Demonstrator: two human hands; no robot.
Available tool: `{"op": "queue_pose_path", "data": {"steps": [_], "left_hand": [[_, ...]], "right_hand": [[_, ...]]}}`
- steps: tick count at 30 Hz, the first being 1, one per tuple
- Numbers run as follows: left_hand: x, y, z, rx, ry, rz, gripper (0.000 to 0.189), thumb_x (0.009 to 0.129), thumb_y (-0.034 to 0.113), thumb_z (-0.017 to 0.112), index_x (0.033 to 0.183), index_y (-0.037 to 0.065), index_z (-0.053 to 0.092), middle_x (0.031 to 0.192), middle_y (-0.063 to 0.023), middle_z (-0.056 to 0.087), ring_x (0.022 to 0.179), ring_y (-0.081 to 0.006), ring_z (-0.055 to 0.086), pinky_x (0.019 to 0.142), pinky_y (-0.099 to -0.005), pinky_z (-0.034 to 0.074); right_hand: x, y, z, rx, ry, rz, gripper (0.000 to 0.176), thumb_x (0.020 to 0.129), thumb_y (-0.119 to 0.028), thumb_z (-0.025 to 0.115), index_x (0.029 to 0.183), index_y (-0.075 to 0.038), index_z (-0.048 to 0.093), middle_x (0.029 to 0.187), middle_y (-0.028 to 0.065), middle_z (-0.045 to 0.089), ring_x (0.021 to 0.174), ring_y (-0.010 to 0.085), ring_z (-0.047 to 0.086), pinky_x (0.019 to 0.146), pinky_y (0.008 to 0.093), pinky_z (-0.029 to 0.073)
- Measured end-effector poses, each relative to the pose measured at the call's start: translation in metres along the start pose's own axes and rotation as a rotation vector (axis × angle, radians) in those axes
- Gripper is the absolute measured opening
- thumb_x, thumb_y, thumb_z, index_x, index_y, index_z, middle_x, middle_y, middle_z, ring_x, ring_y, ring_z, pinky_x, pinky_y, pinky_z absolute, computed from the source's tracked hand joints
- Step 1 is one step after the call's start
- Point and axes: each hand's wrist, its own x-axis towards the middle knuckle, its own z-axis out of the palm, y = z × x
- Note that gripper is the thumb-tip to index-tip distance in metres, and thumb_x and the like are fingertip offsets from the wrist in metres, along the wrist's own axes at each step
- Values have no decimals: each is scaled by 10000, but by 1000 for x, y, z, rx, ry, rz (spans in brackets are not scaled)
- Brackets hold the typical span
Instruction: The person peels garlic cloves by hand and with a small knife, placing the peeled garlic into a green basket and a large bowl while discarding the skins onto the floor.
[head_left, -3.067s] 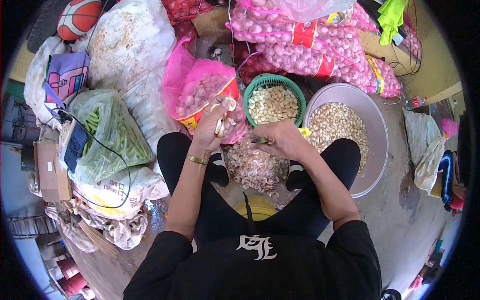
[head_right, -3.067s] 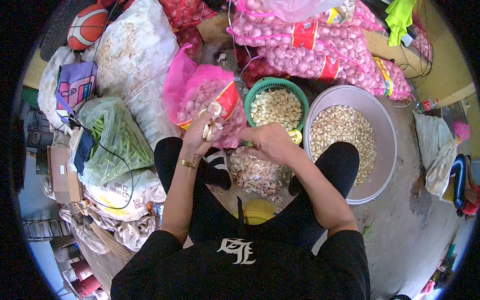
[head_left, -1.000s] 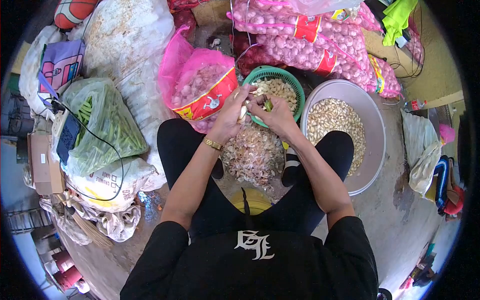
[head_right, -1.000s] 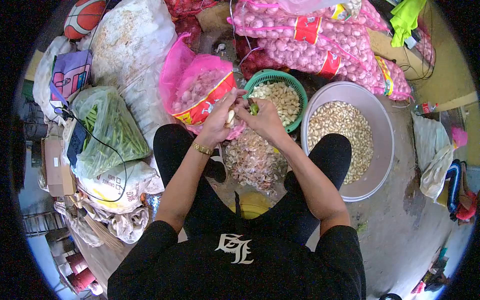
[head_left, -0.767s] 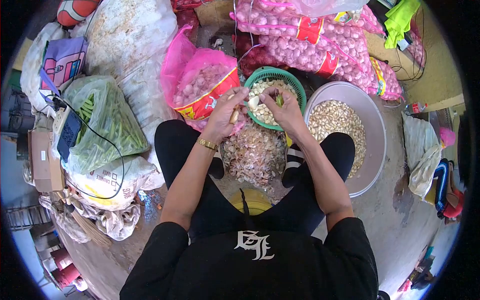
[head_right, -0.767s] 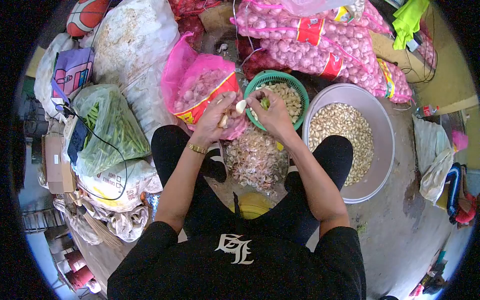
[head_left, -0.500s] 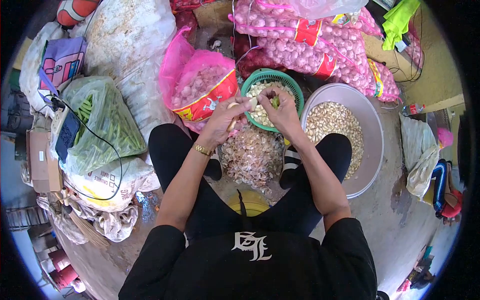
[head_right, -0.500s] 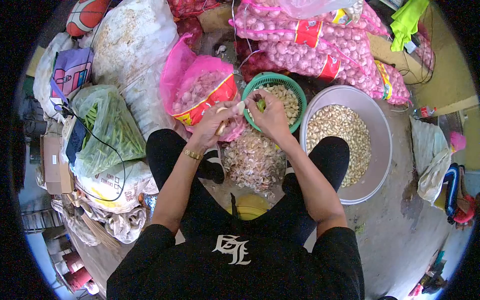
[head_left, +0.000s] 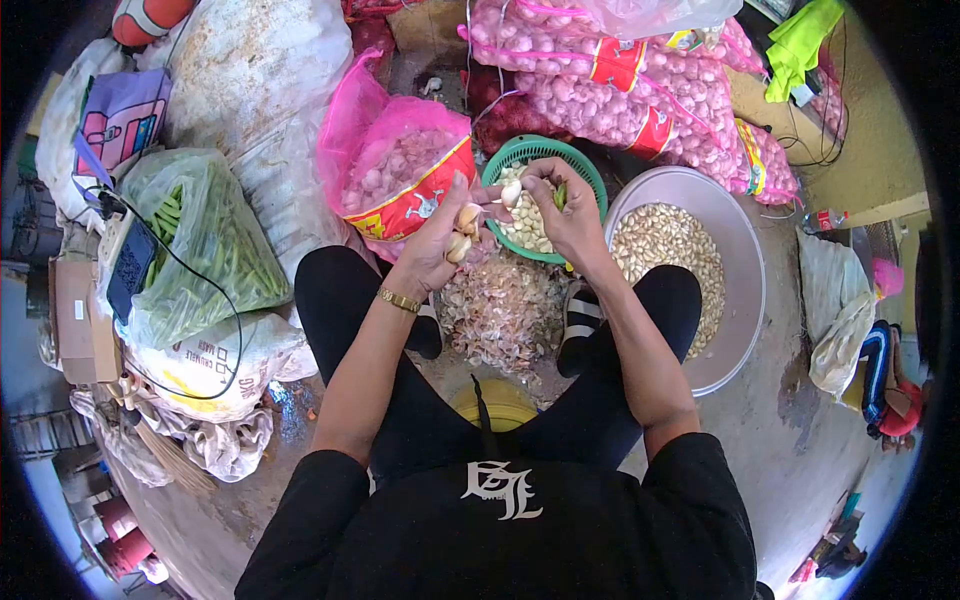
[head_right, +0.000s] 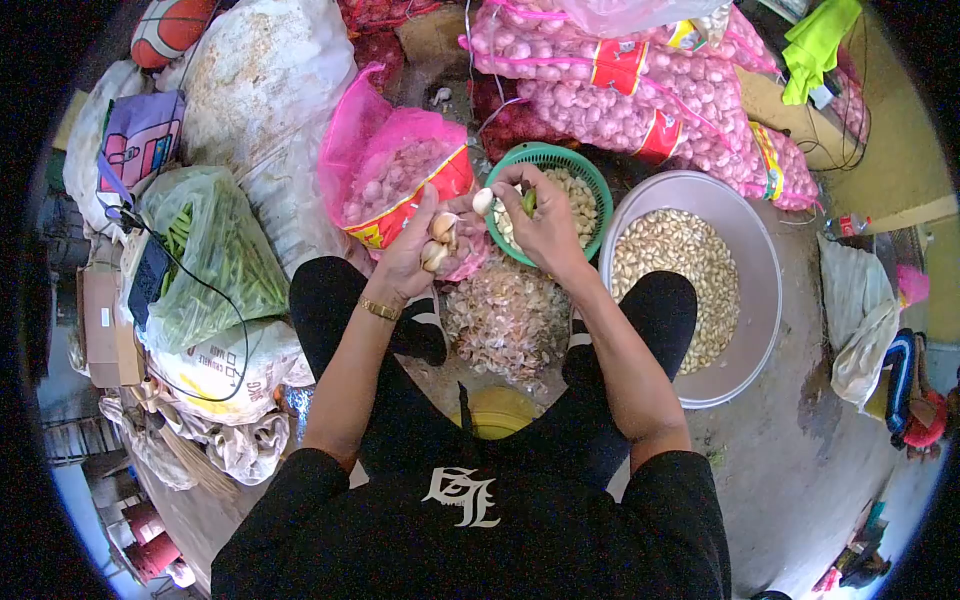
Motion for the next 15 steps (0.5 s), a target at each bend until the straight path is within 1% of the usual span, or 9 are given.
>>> {"op": "queue_pose_path", "data": {"steps": [1, 3, 7, 10, 11, 12, 13, 14, 15], "left_hand": [[0, -1, -2, -1, 2, 1, 431, 984, 377, 508, 1244, 34, 526, 977, -96, 649, 598, -57, 567, 425, -164, 430], [2, -5, -5, 179, 48, 84, 401, 983, 370, 515, 1208, 41, 542, 952, -79, 643, 593, -52, 558, 436, -159, 424], [3, -10, -3, 172, 31, 33, 367, 979, 350, 531, 1181, 44, 548, 944, -62, 641, 590, -46, 552, 435, -154, 407], [4, -14, -1, 204, 9, 77, 318, 967, 321, 561, 1128, 47, 572, 916, -48, 647, 595, -42, 548, 440, -157, 403], [3, -14, 1, 241, 60, 110, 290, 952, 279, 590, 1118, 42, 580, 908, -46, 651, 595, -39, 546, 440, -166, 405], [3, -14, 2, 278, 110, 142, 266, 937, 237, 618, 1108, 36, 589, 901, -43, 654, 595, -36, 545, 439, -176, 406], [4, -15, -2, 278, 109, 143, 266, 937, 237, 618, 1108, 36, 589, 901, -43, 654, 595, -36, 545, 439, -176, 406], [6, -15, -8, 360, 136, 204, 251, 917, 197, 642, 1097, 28, 596, 901, -39, 657, 633, -34, 557, 485, -177, 431], [6, -13, -8, 443, 163, 266, 242, 897, 156, 666, 1087, 20, 603, 901, -34, 660, 670, -33, 570, 532, -179, 456]], "right_hand": [[0, 0, 0, 17, 6, -1, 111, 911, -100, 624, 947, 0, 594, 821, 51, 595, 797, 117, 528, 754, 284, 441], [1, 3, 0, 9, -10, -10, 111, 907, -96, 627, 950, 0, 593, 824, 52, 596, 794, 119, 530, 752, 284, 442], [0, -2, -1, -89, -61, -35, 116, 898, -91, 635, 962, -3, 593, 843, 52, 606, 782, 129, 543, 745, 281, 447], [1, -4, 0, -62, -73, -42, 113, 884, -79, 649, 943, 1, 594, 843, 54, 606, 777, 134, 556, 738, 278, 450], [1, -3, 0, -62, -74, -43, 113, 884, -79, 649, 943, 1, 594, 843, 54, 606, 777, 134, 556, 738, 278, 450], [0, 1, -1, -53, -102, -8, 151, 902, -125, 637, 971, 0, 587, 851, 59, 605, 790, 139, 563, 746, 282, 453], [0, 6, -1, -44, -130, 29, 193, 920, -171, 626, 998, 0, 579, 858, 63, 605, 802, 144, 569, 753, 287, 456], [-3, 17, 0, -45, -129, 27, 193, 920, -171, 626, 998, 0, 579, 858, 63, 605, 802, 144, 569, 753, 287, 456], [-3, 23, 4, -118, -66, 36, 236, 945, -238, 586, 999, -10, 562, 842, 58, 589, 767, 138, 557, 708, 283, 452]]}}
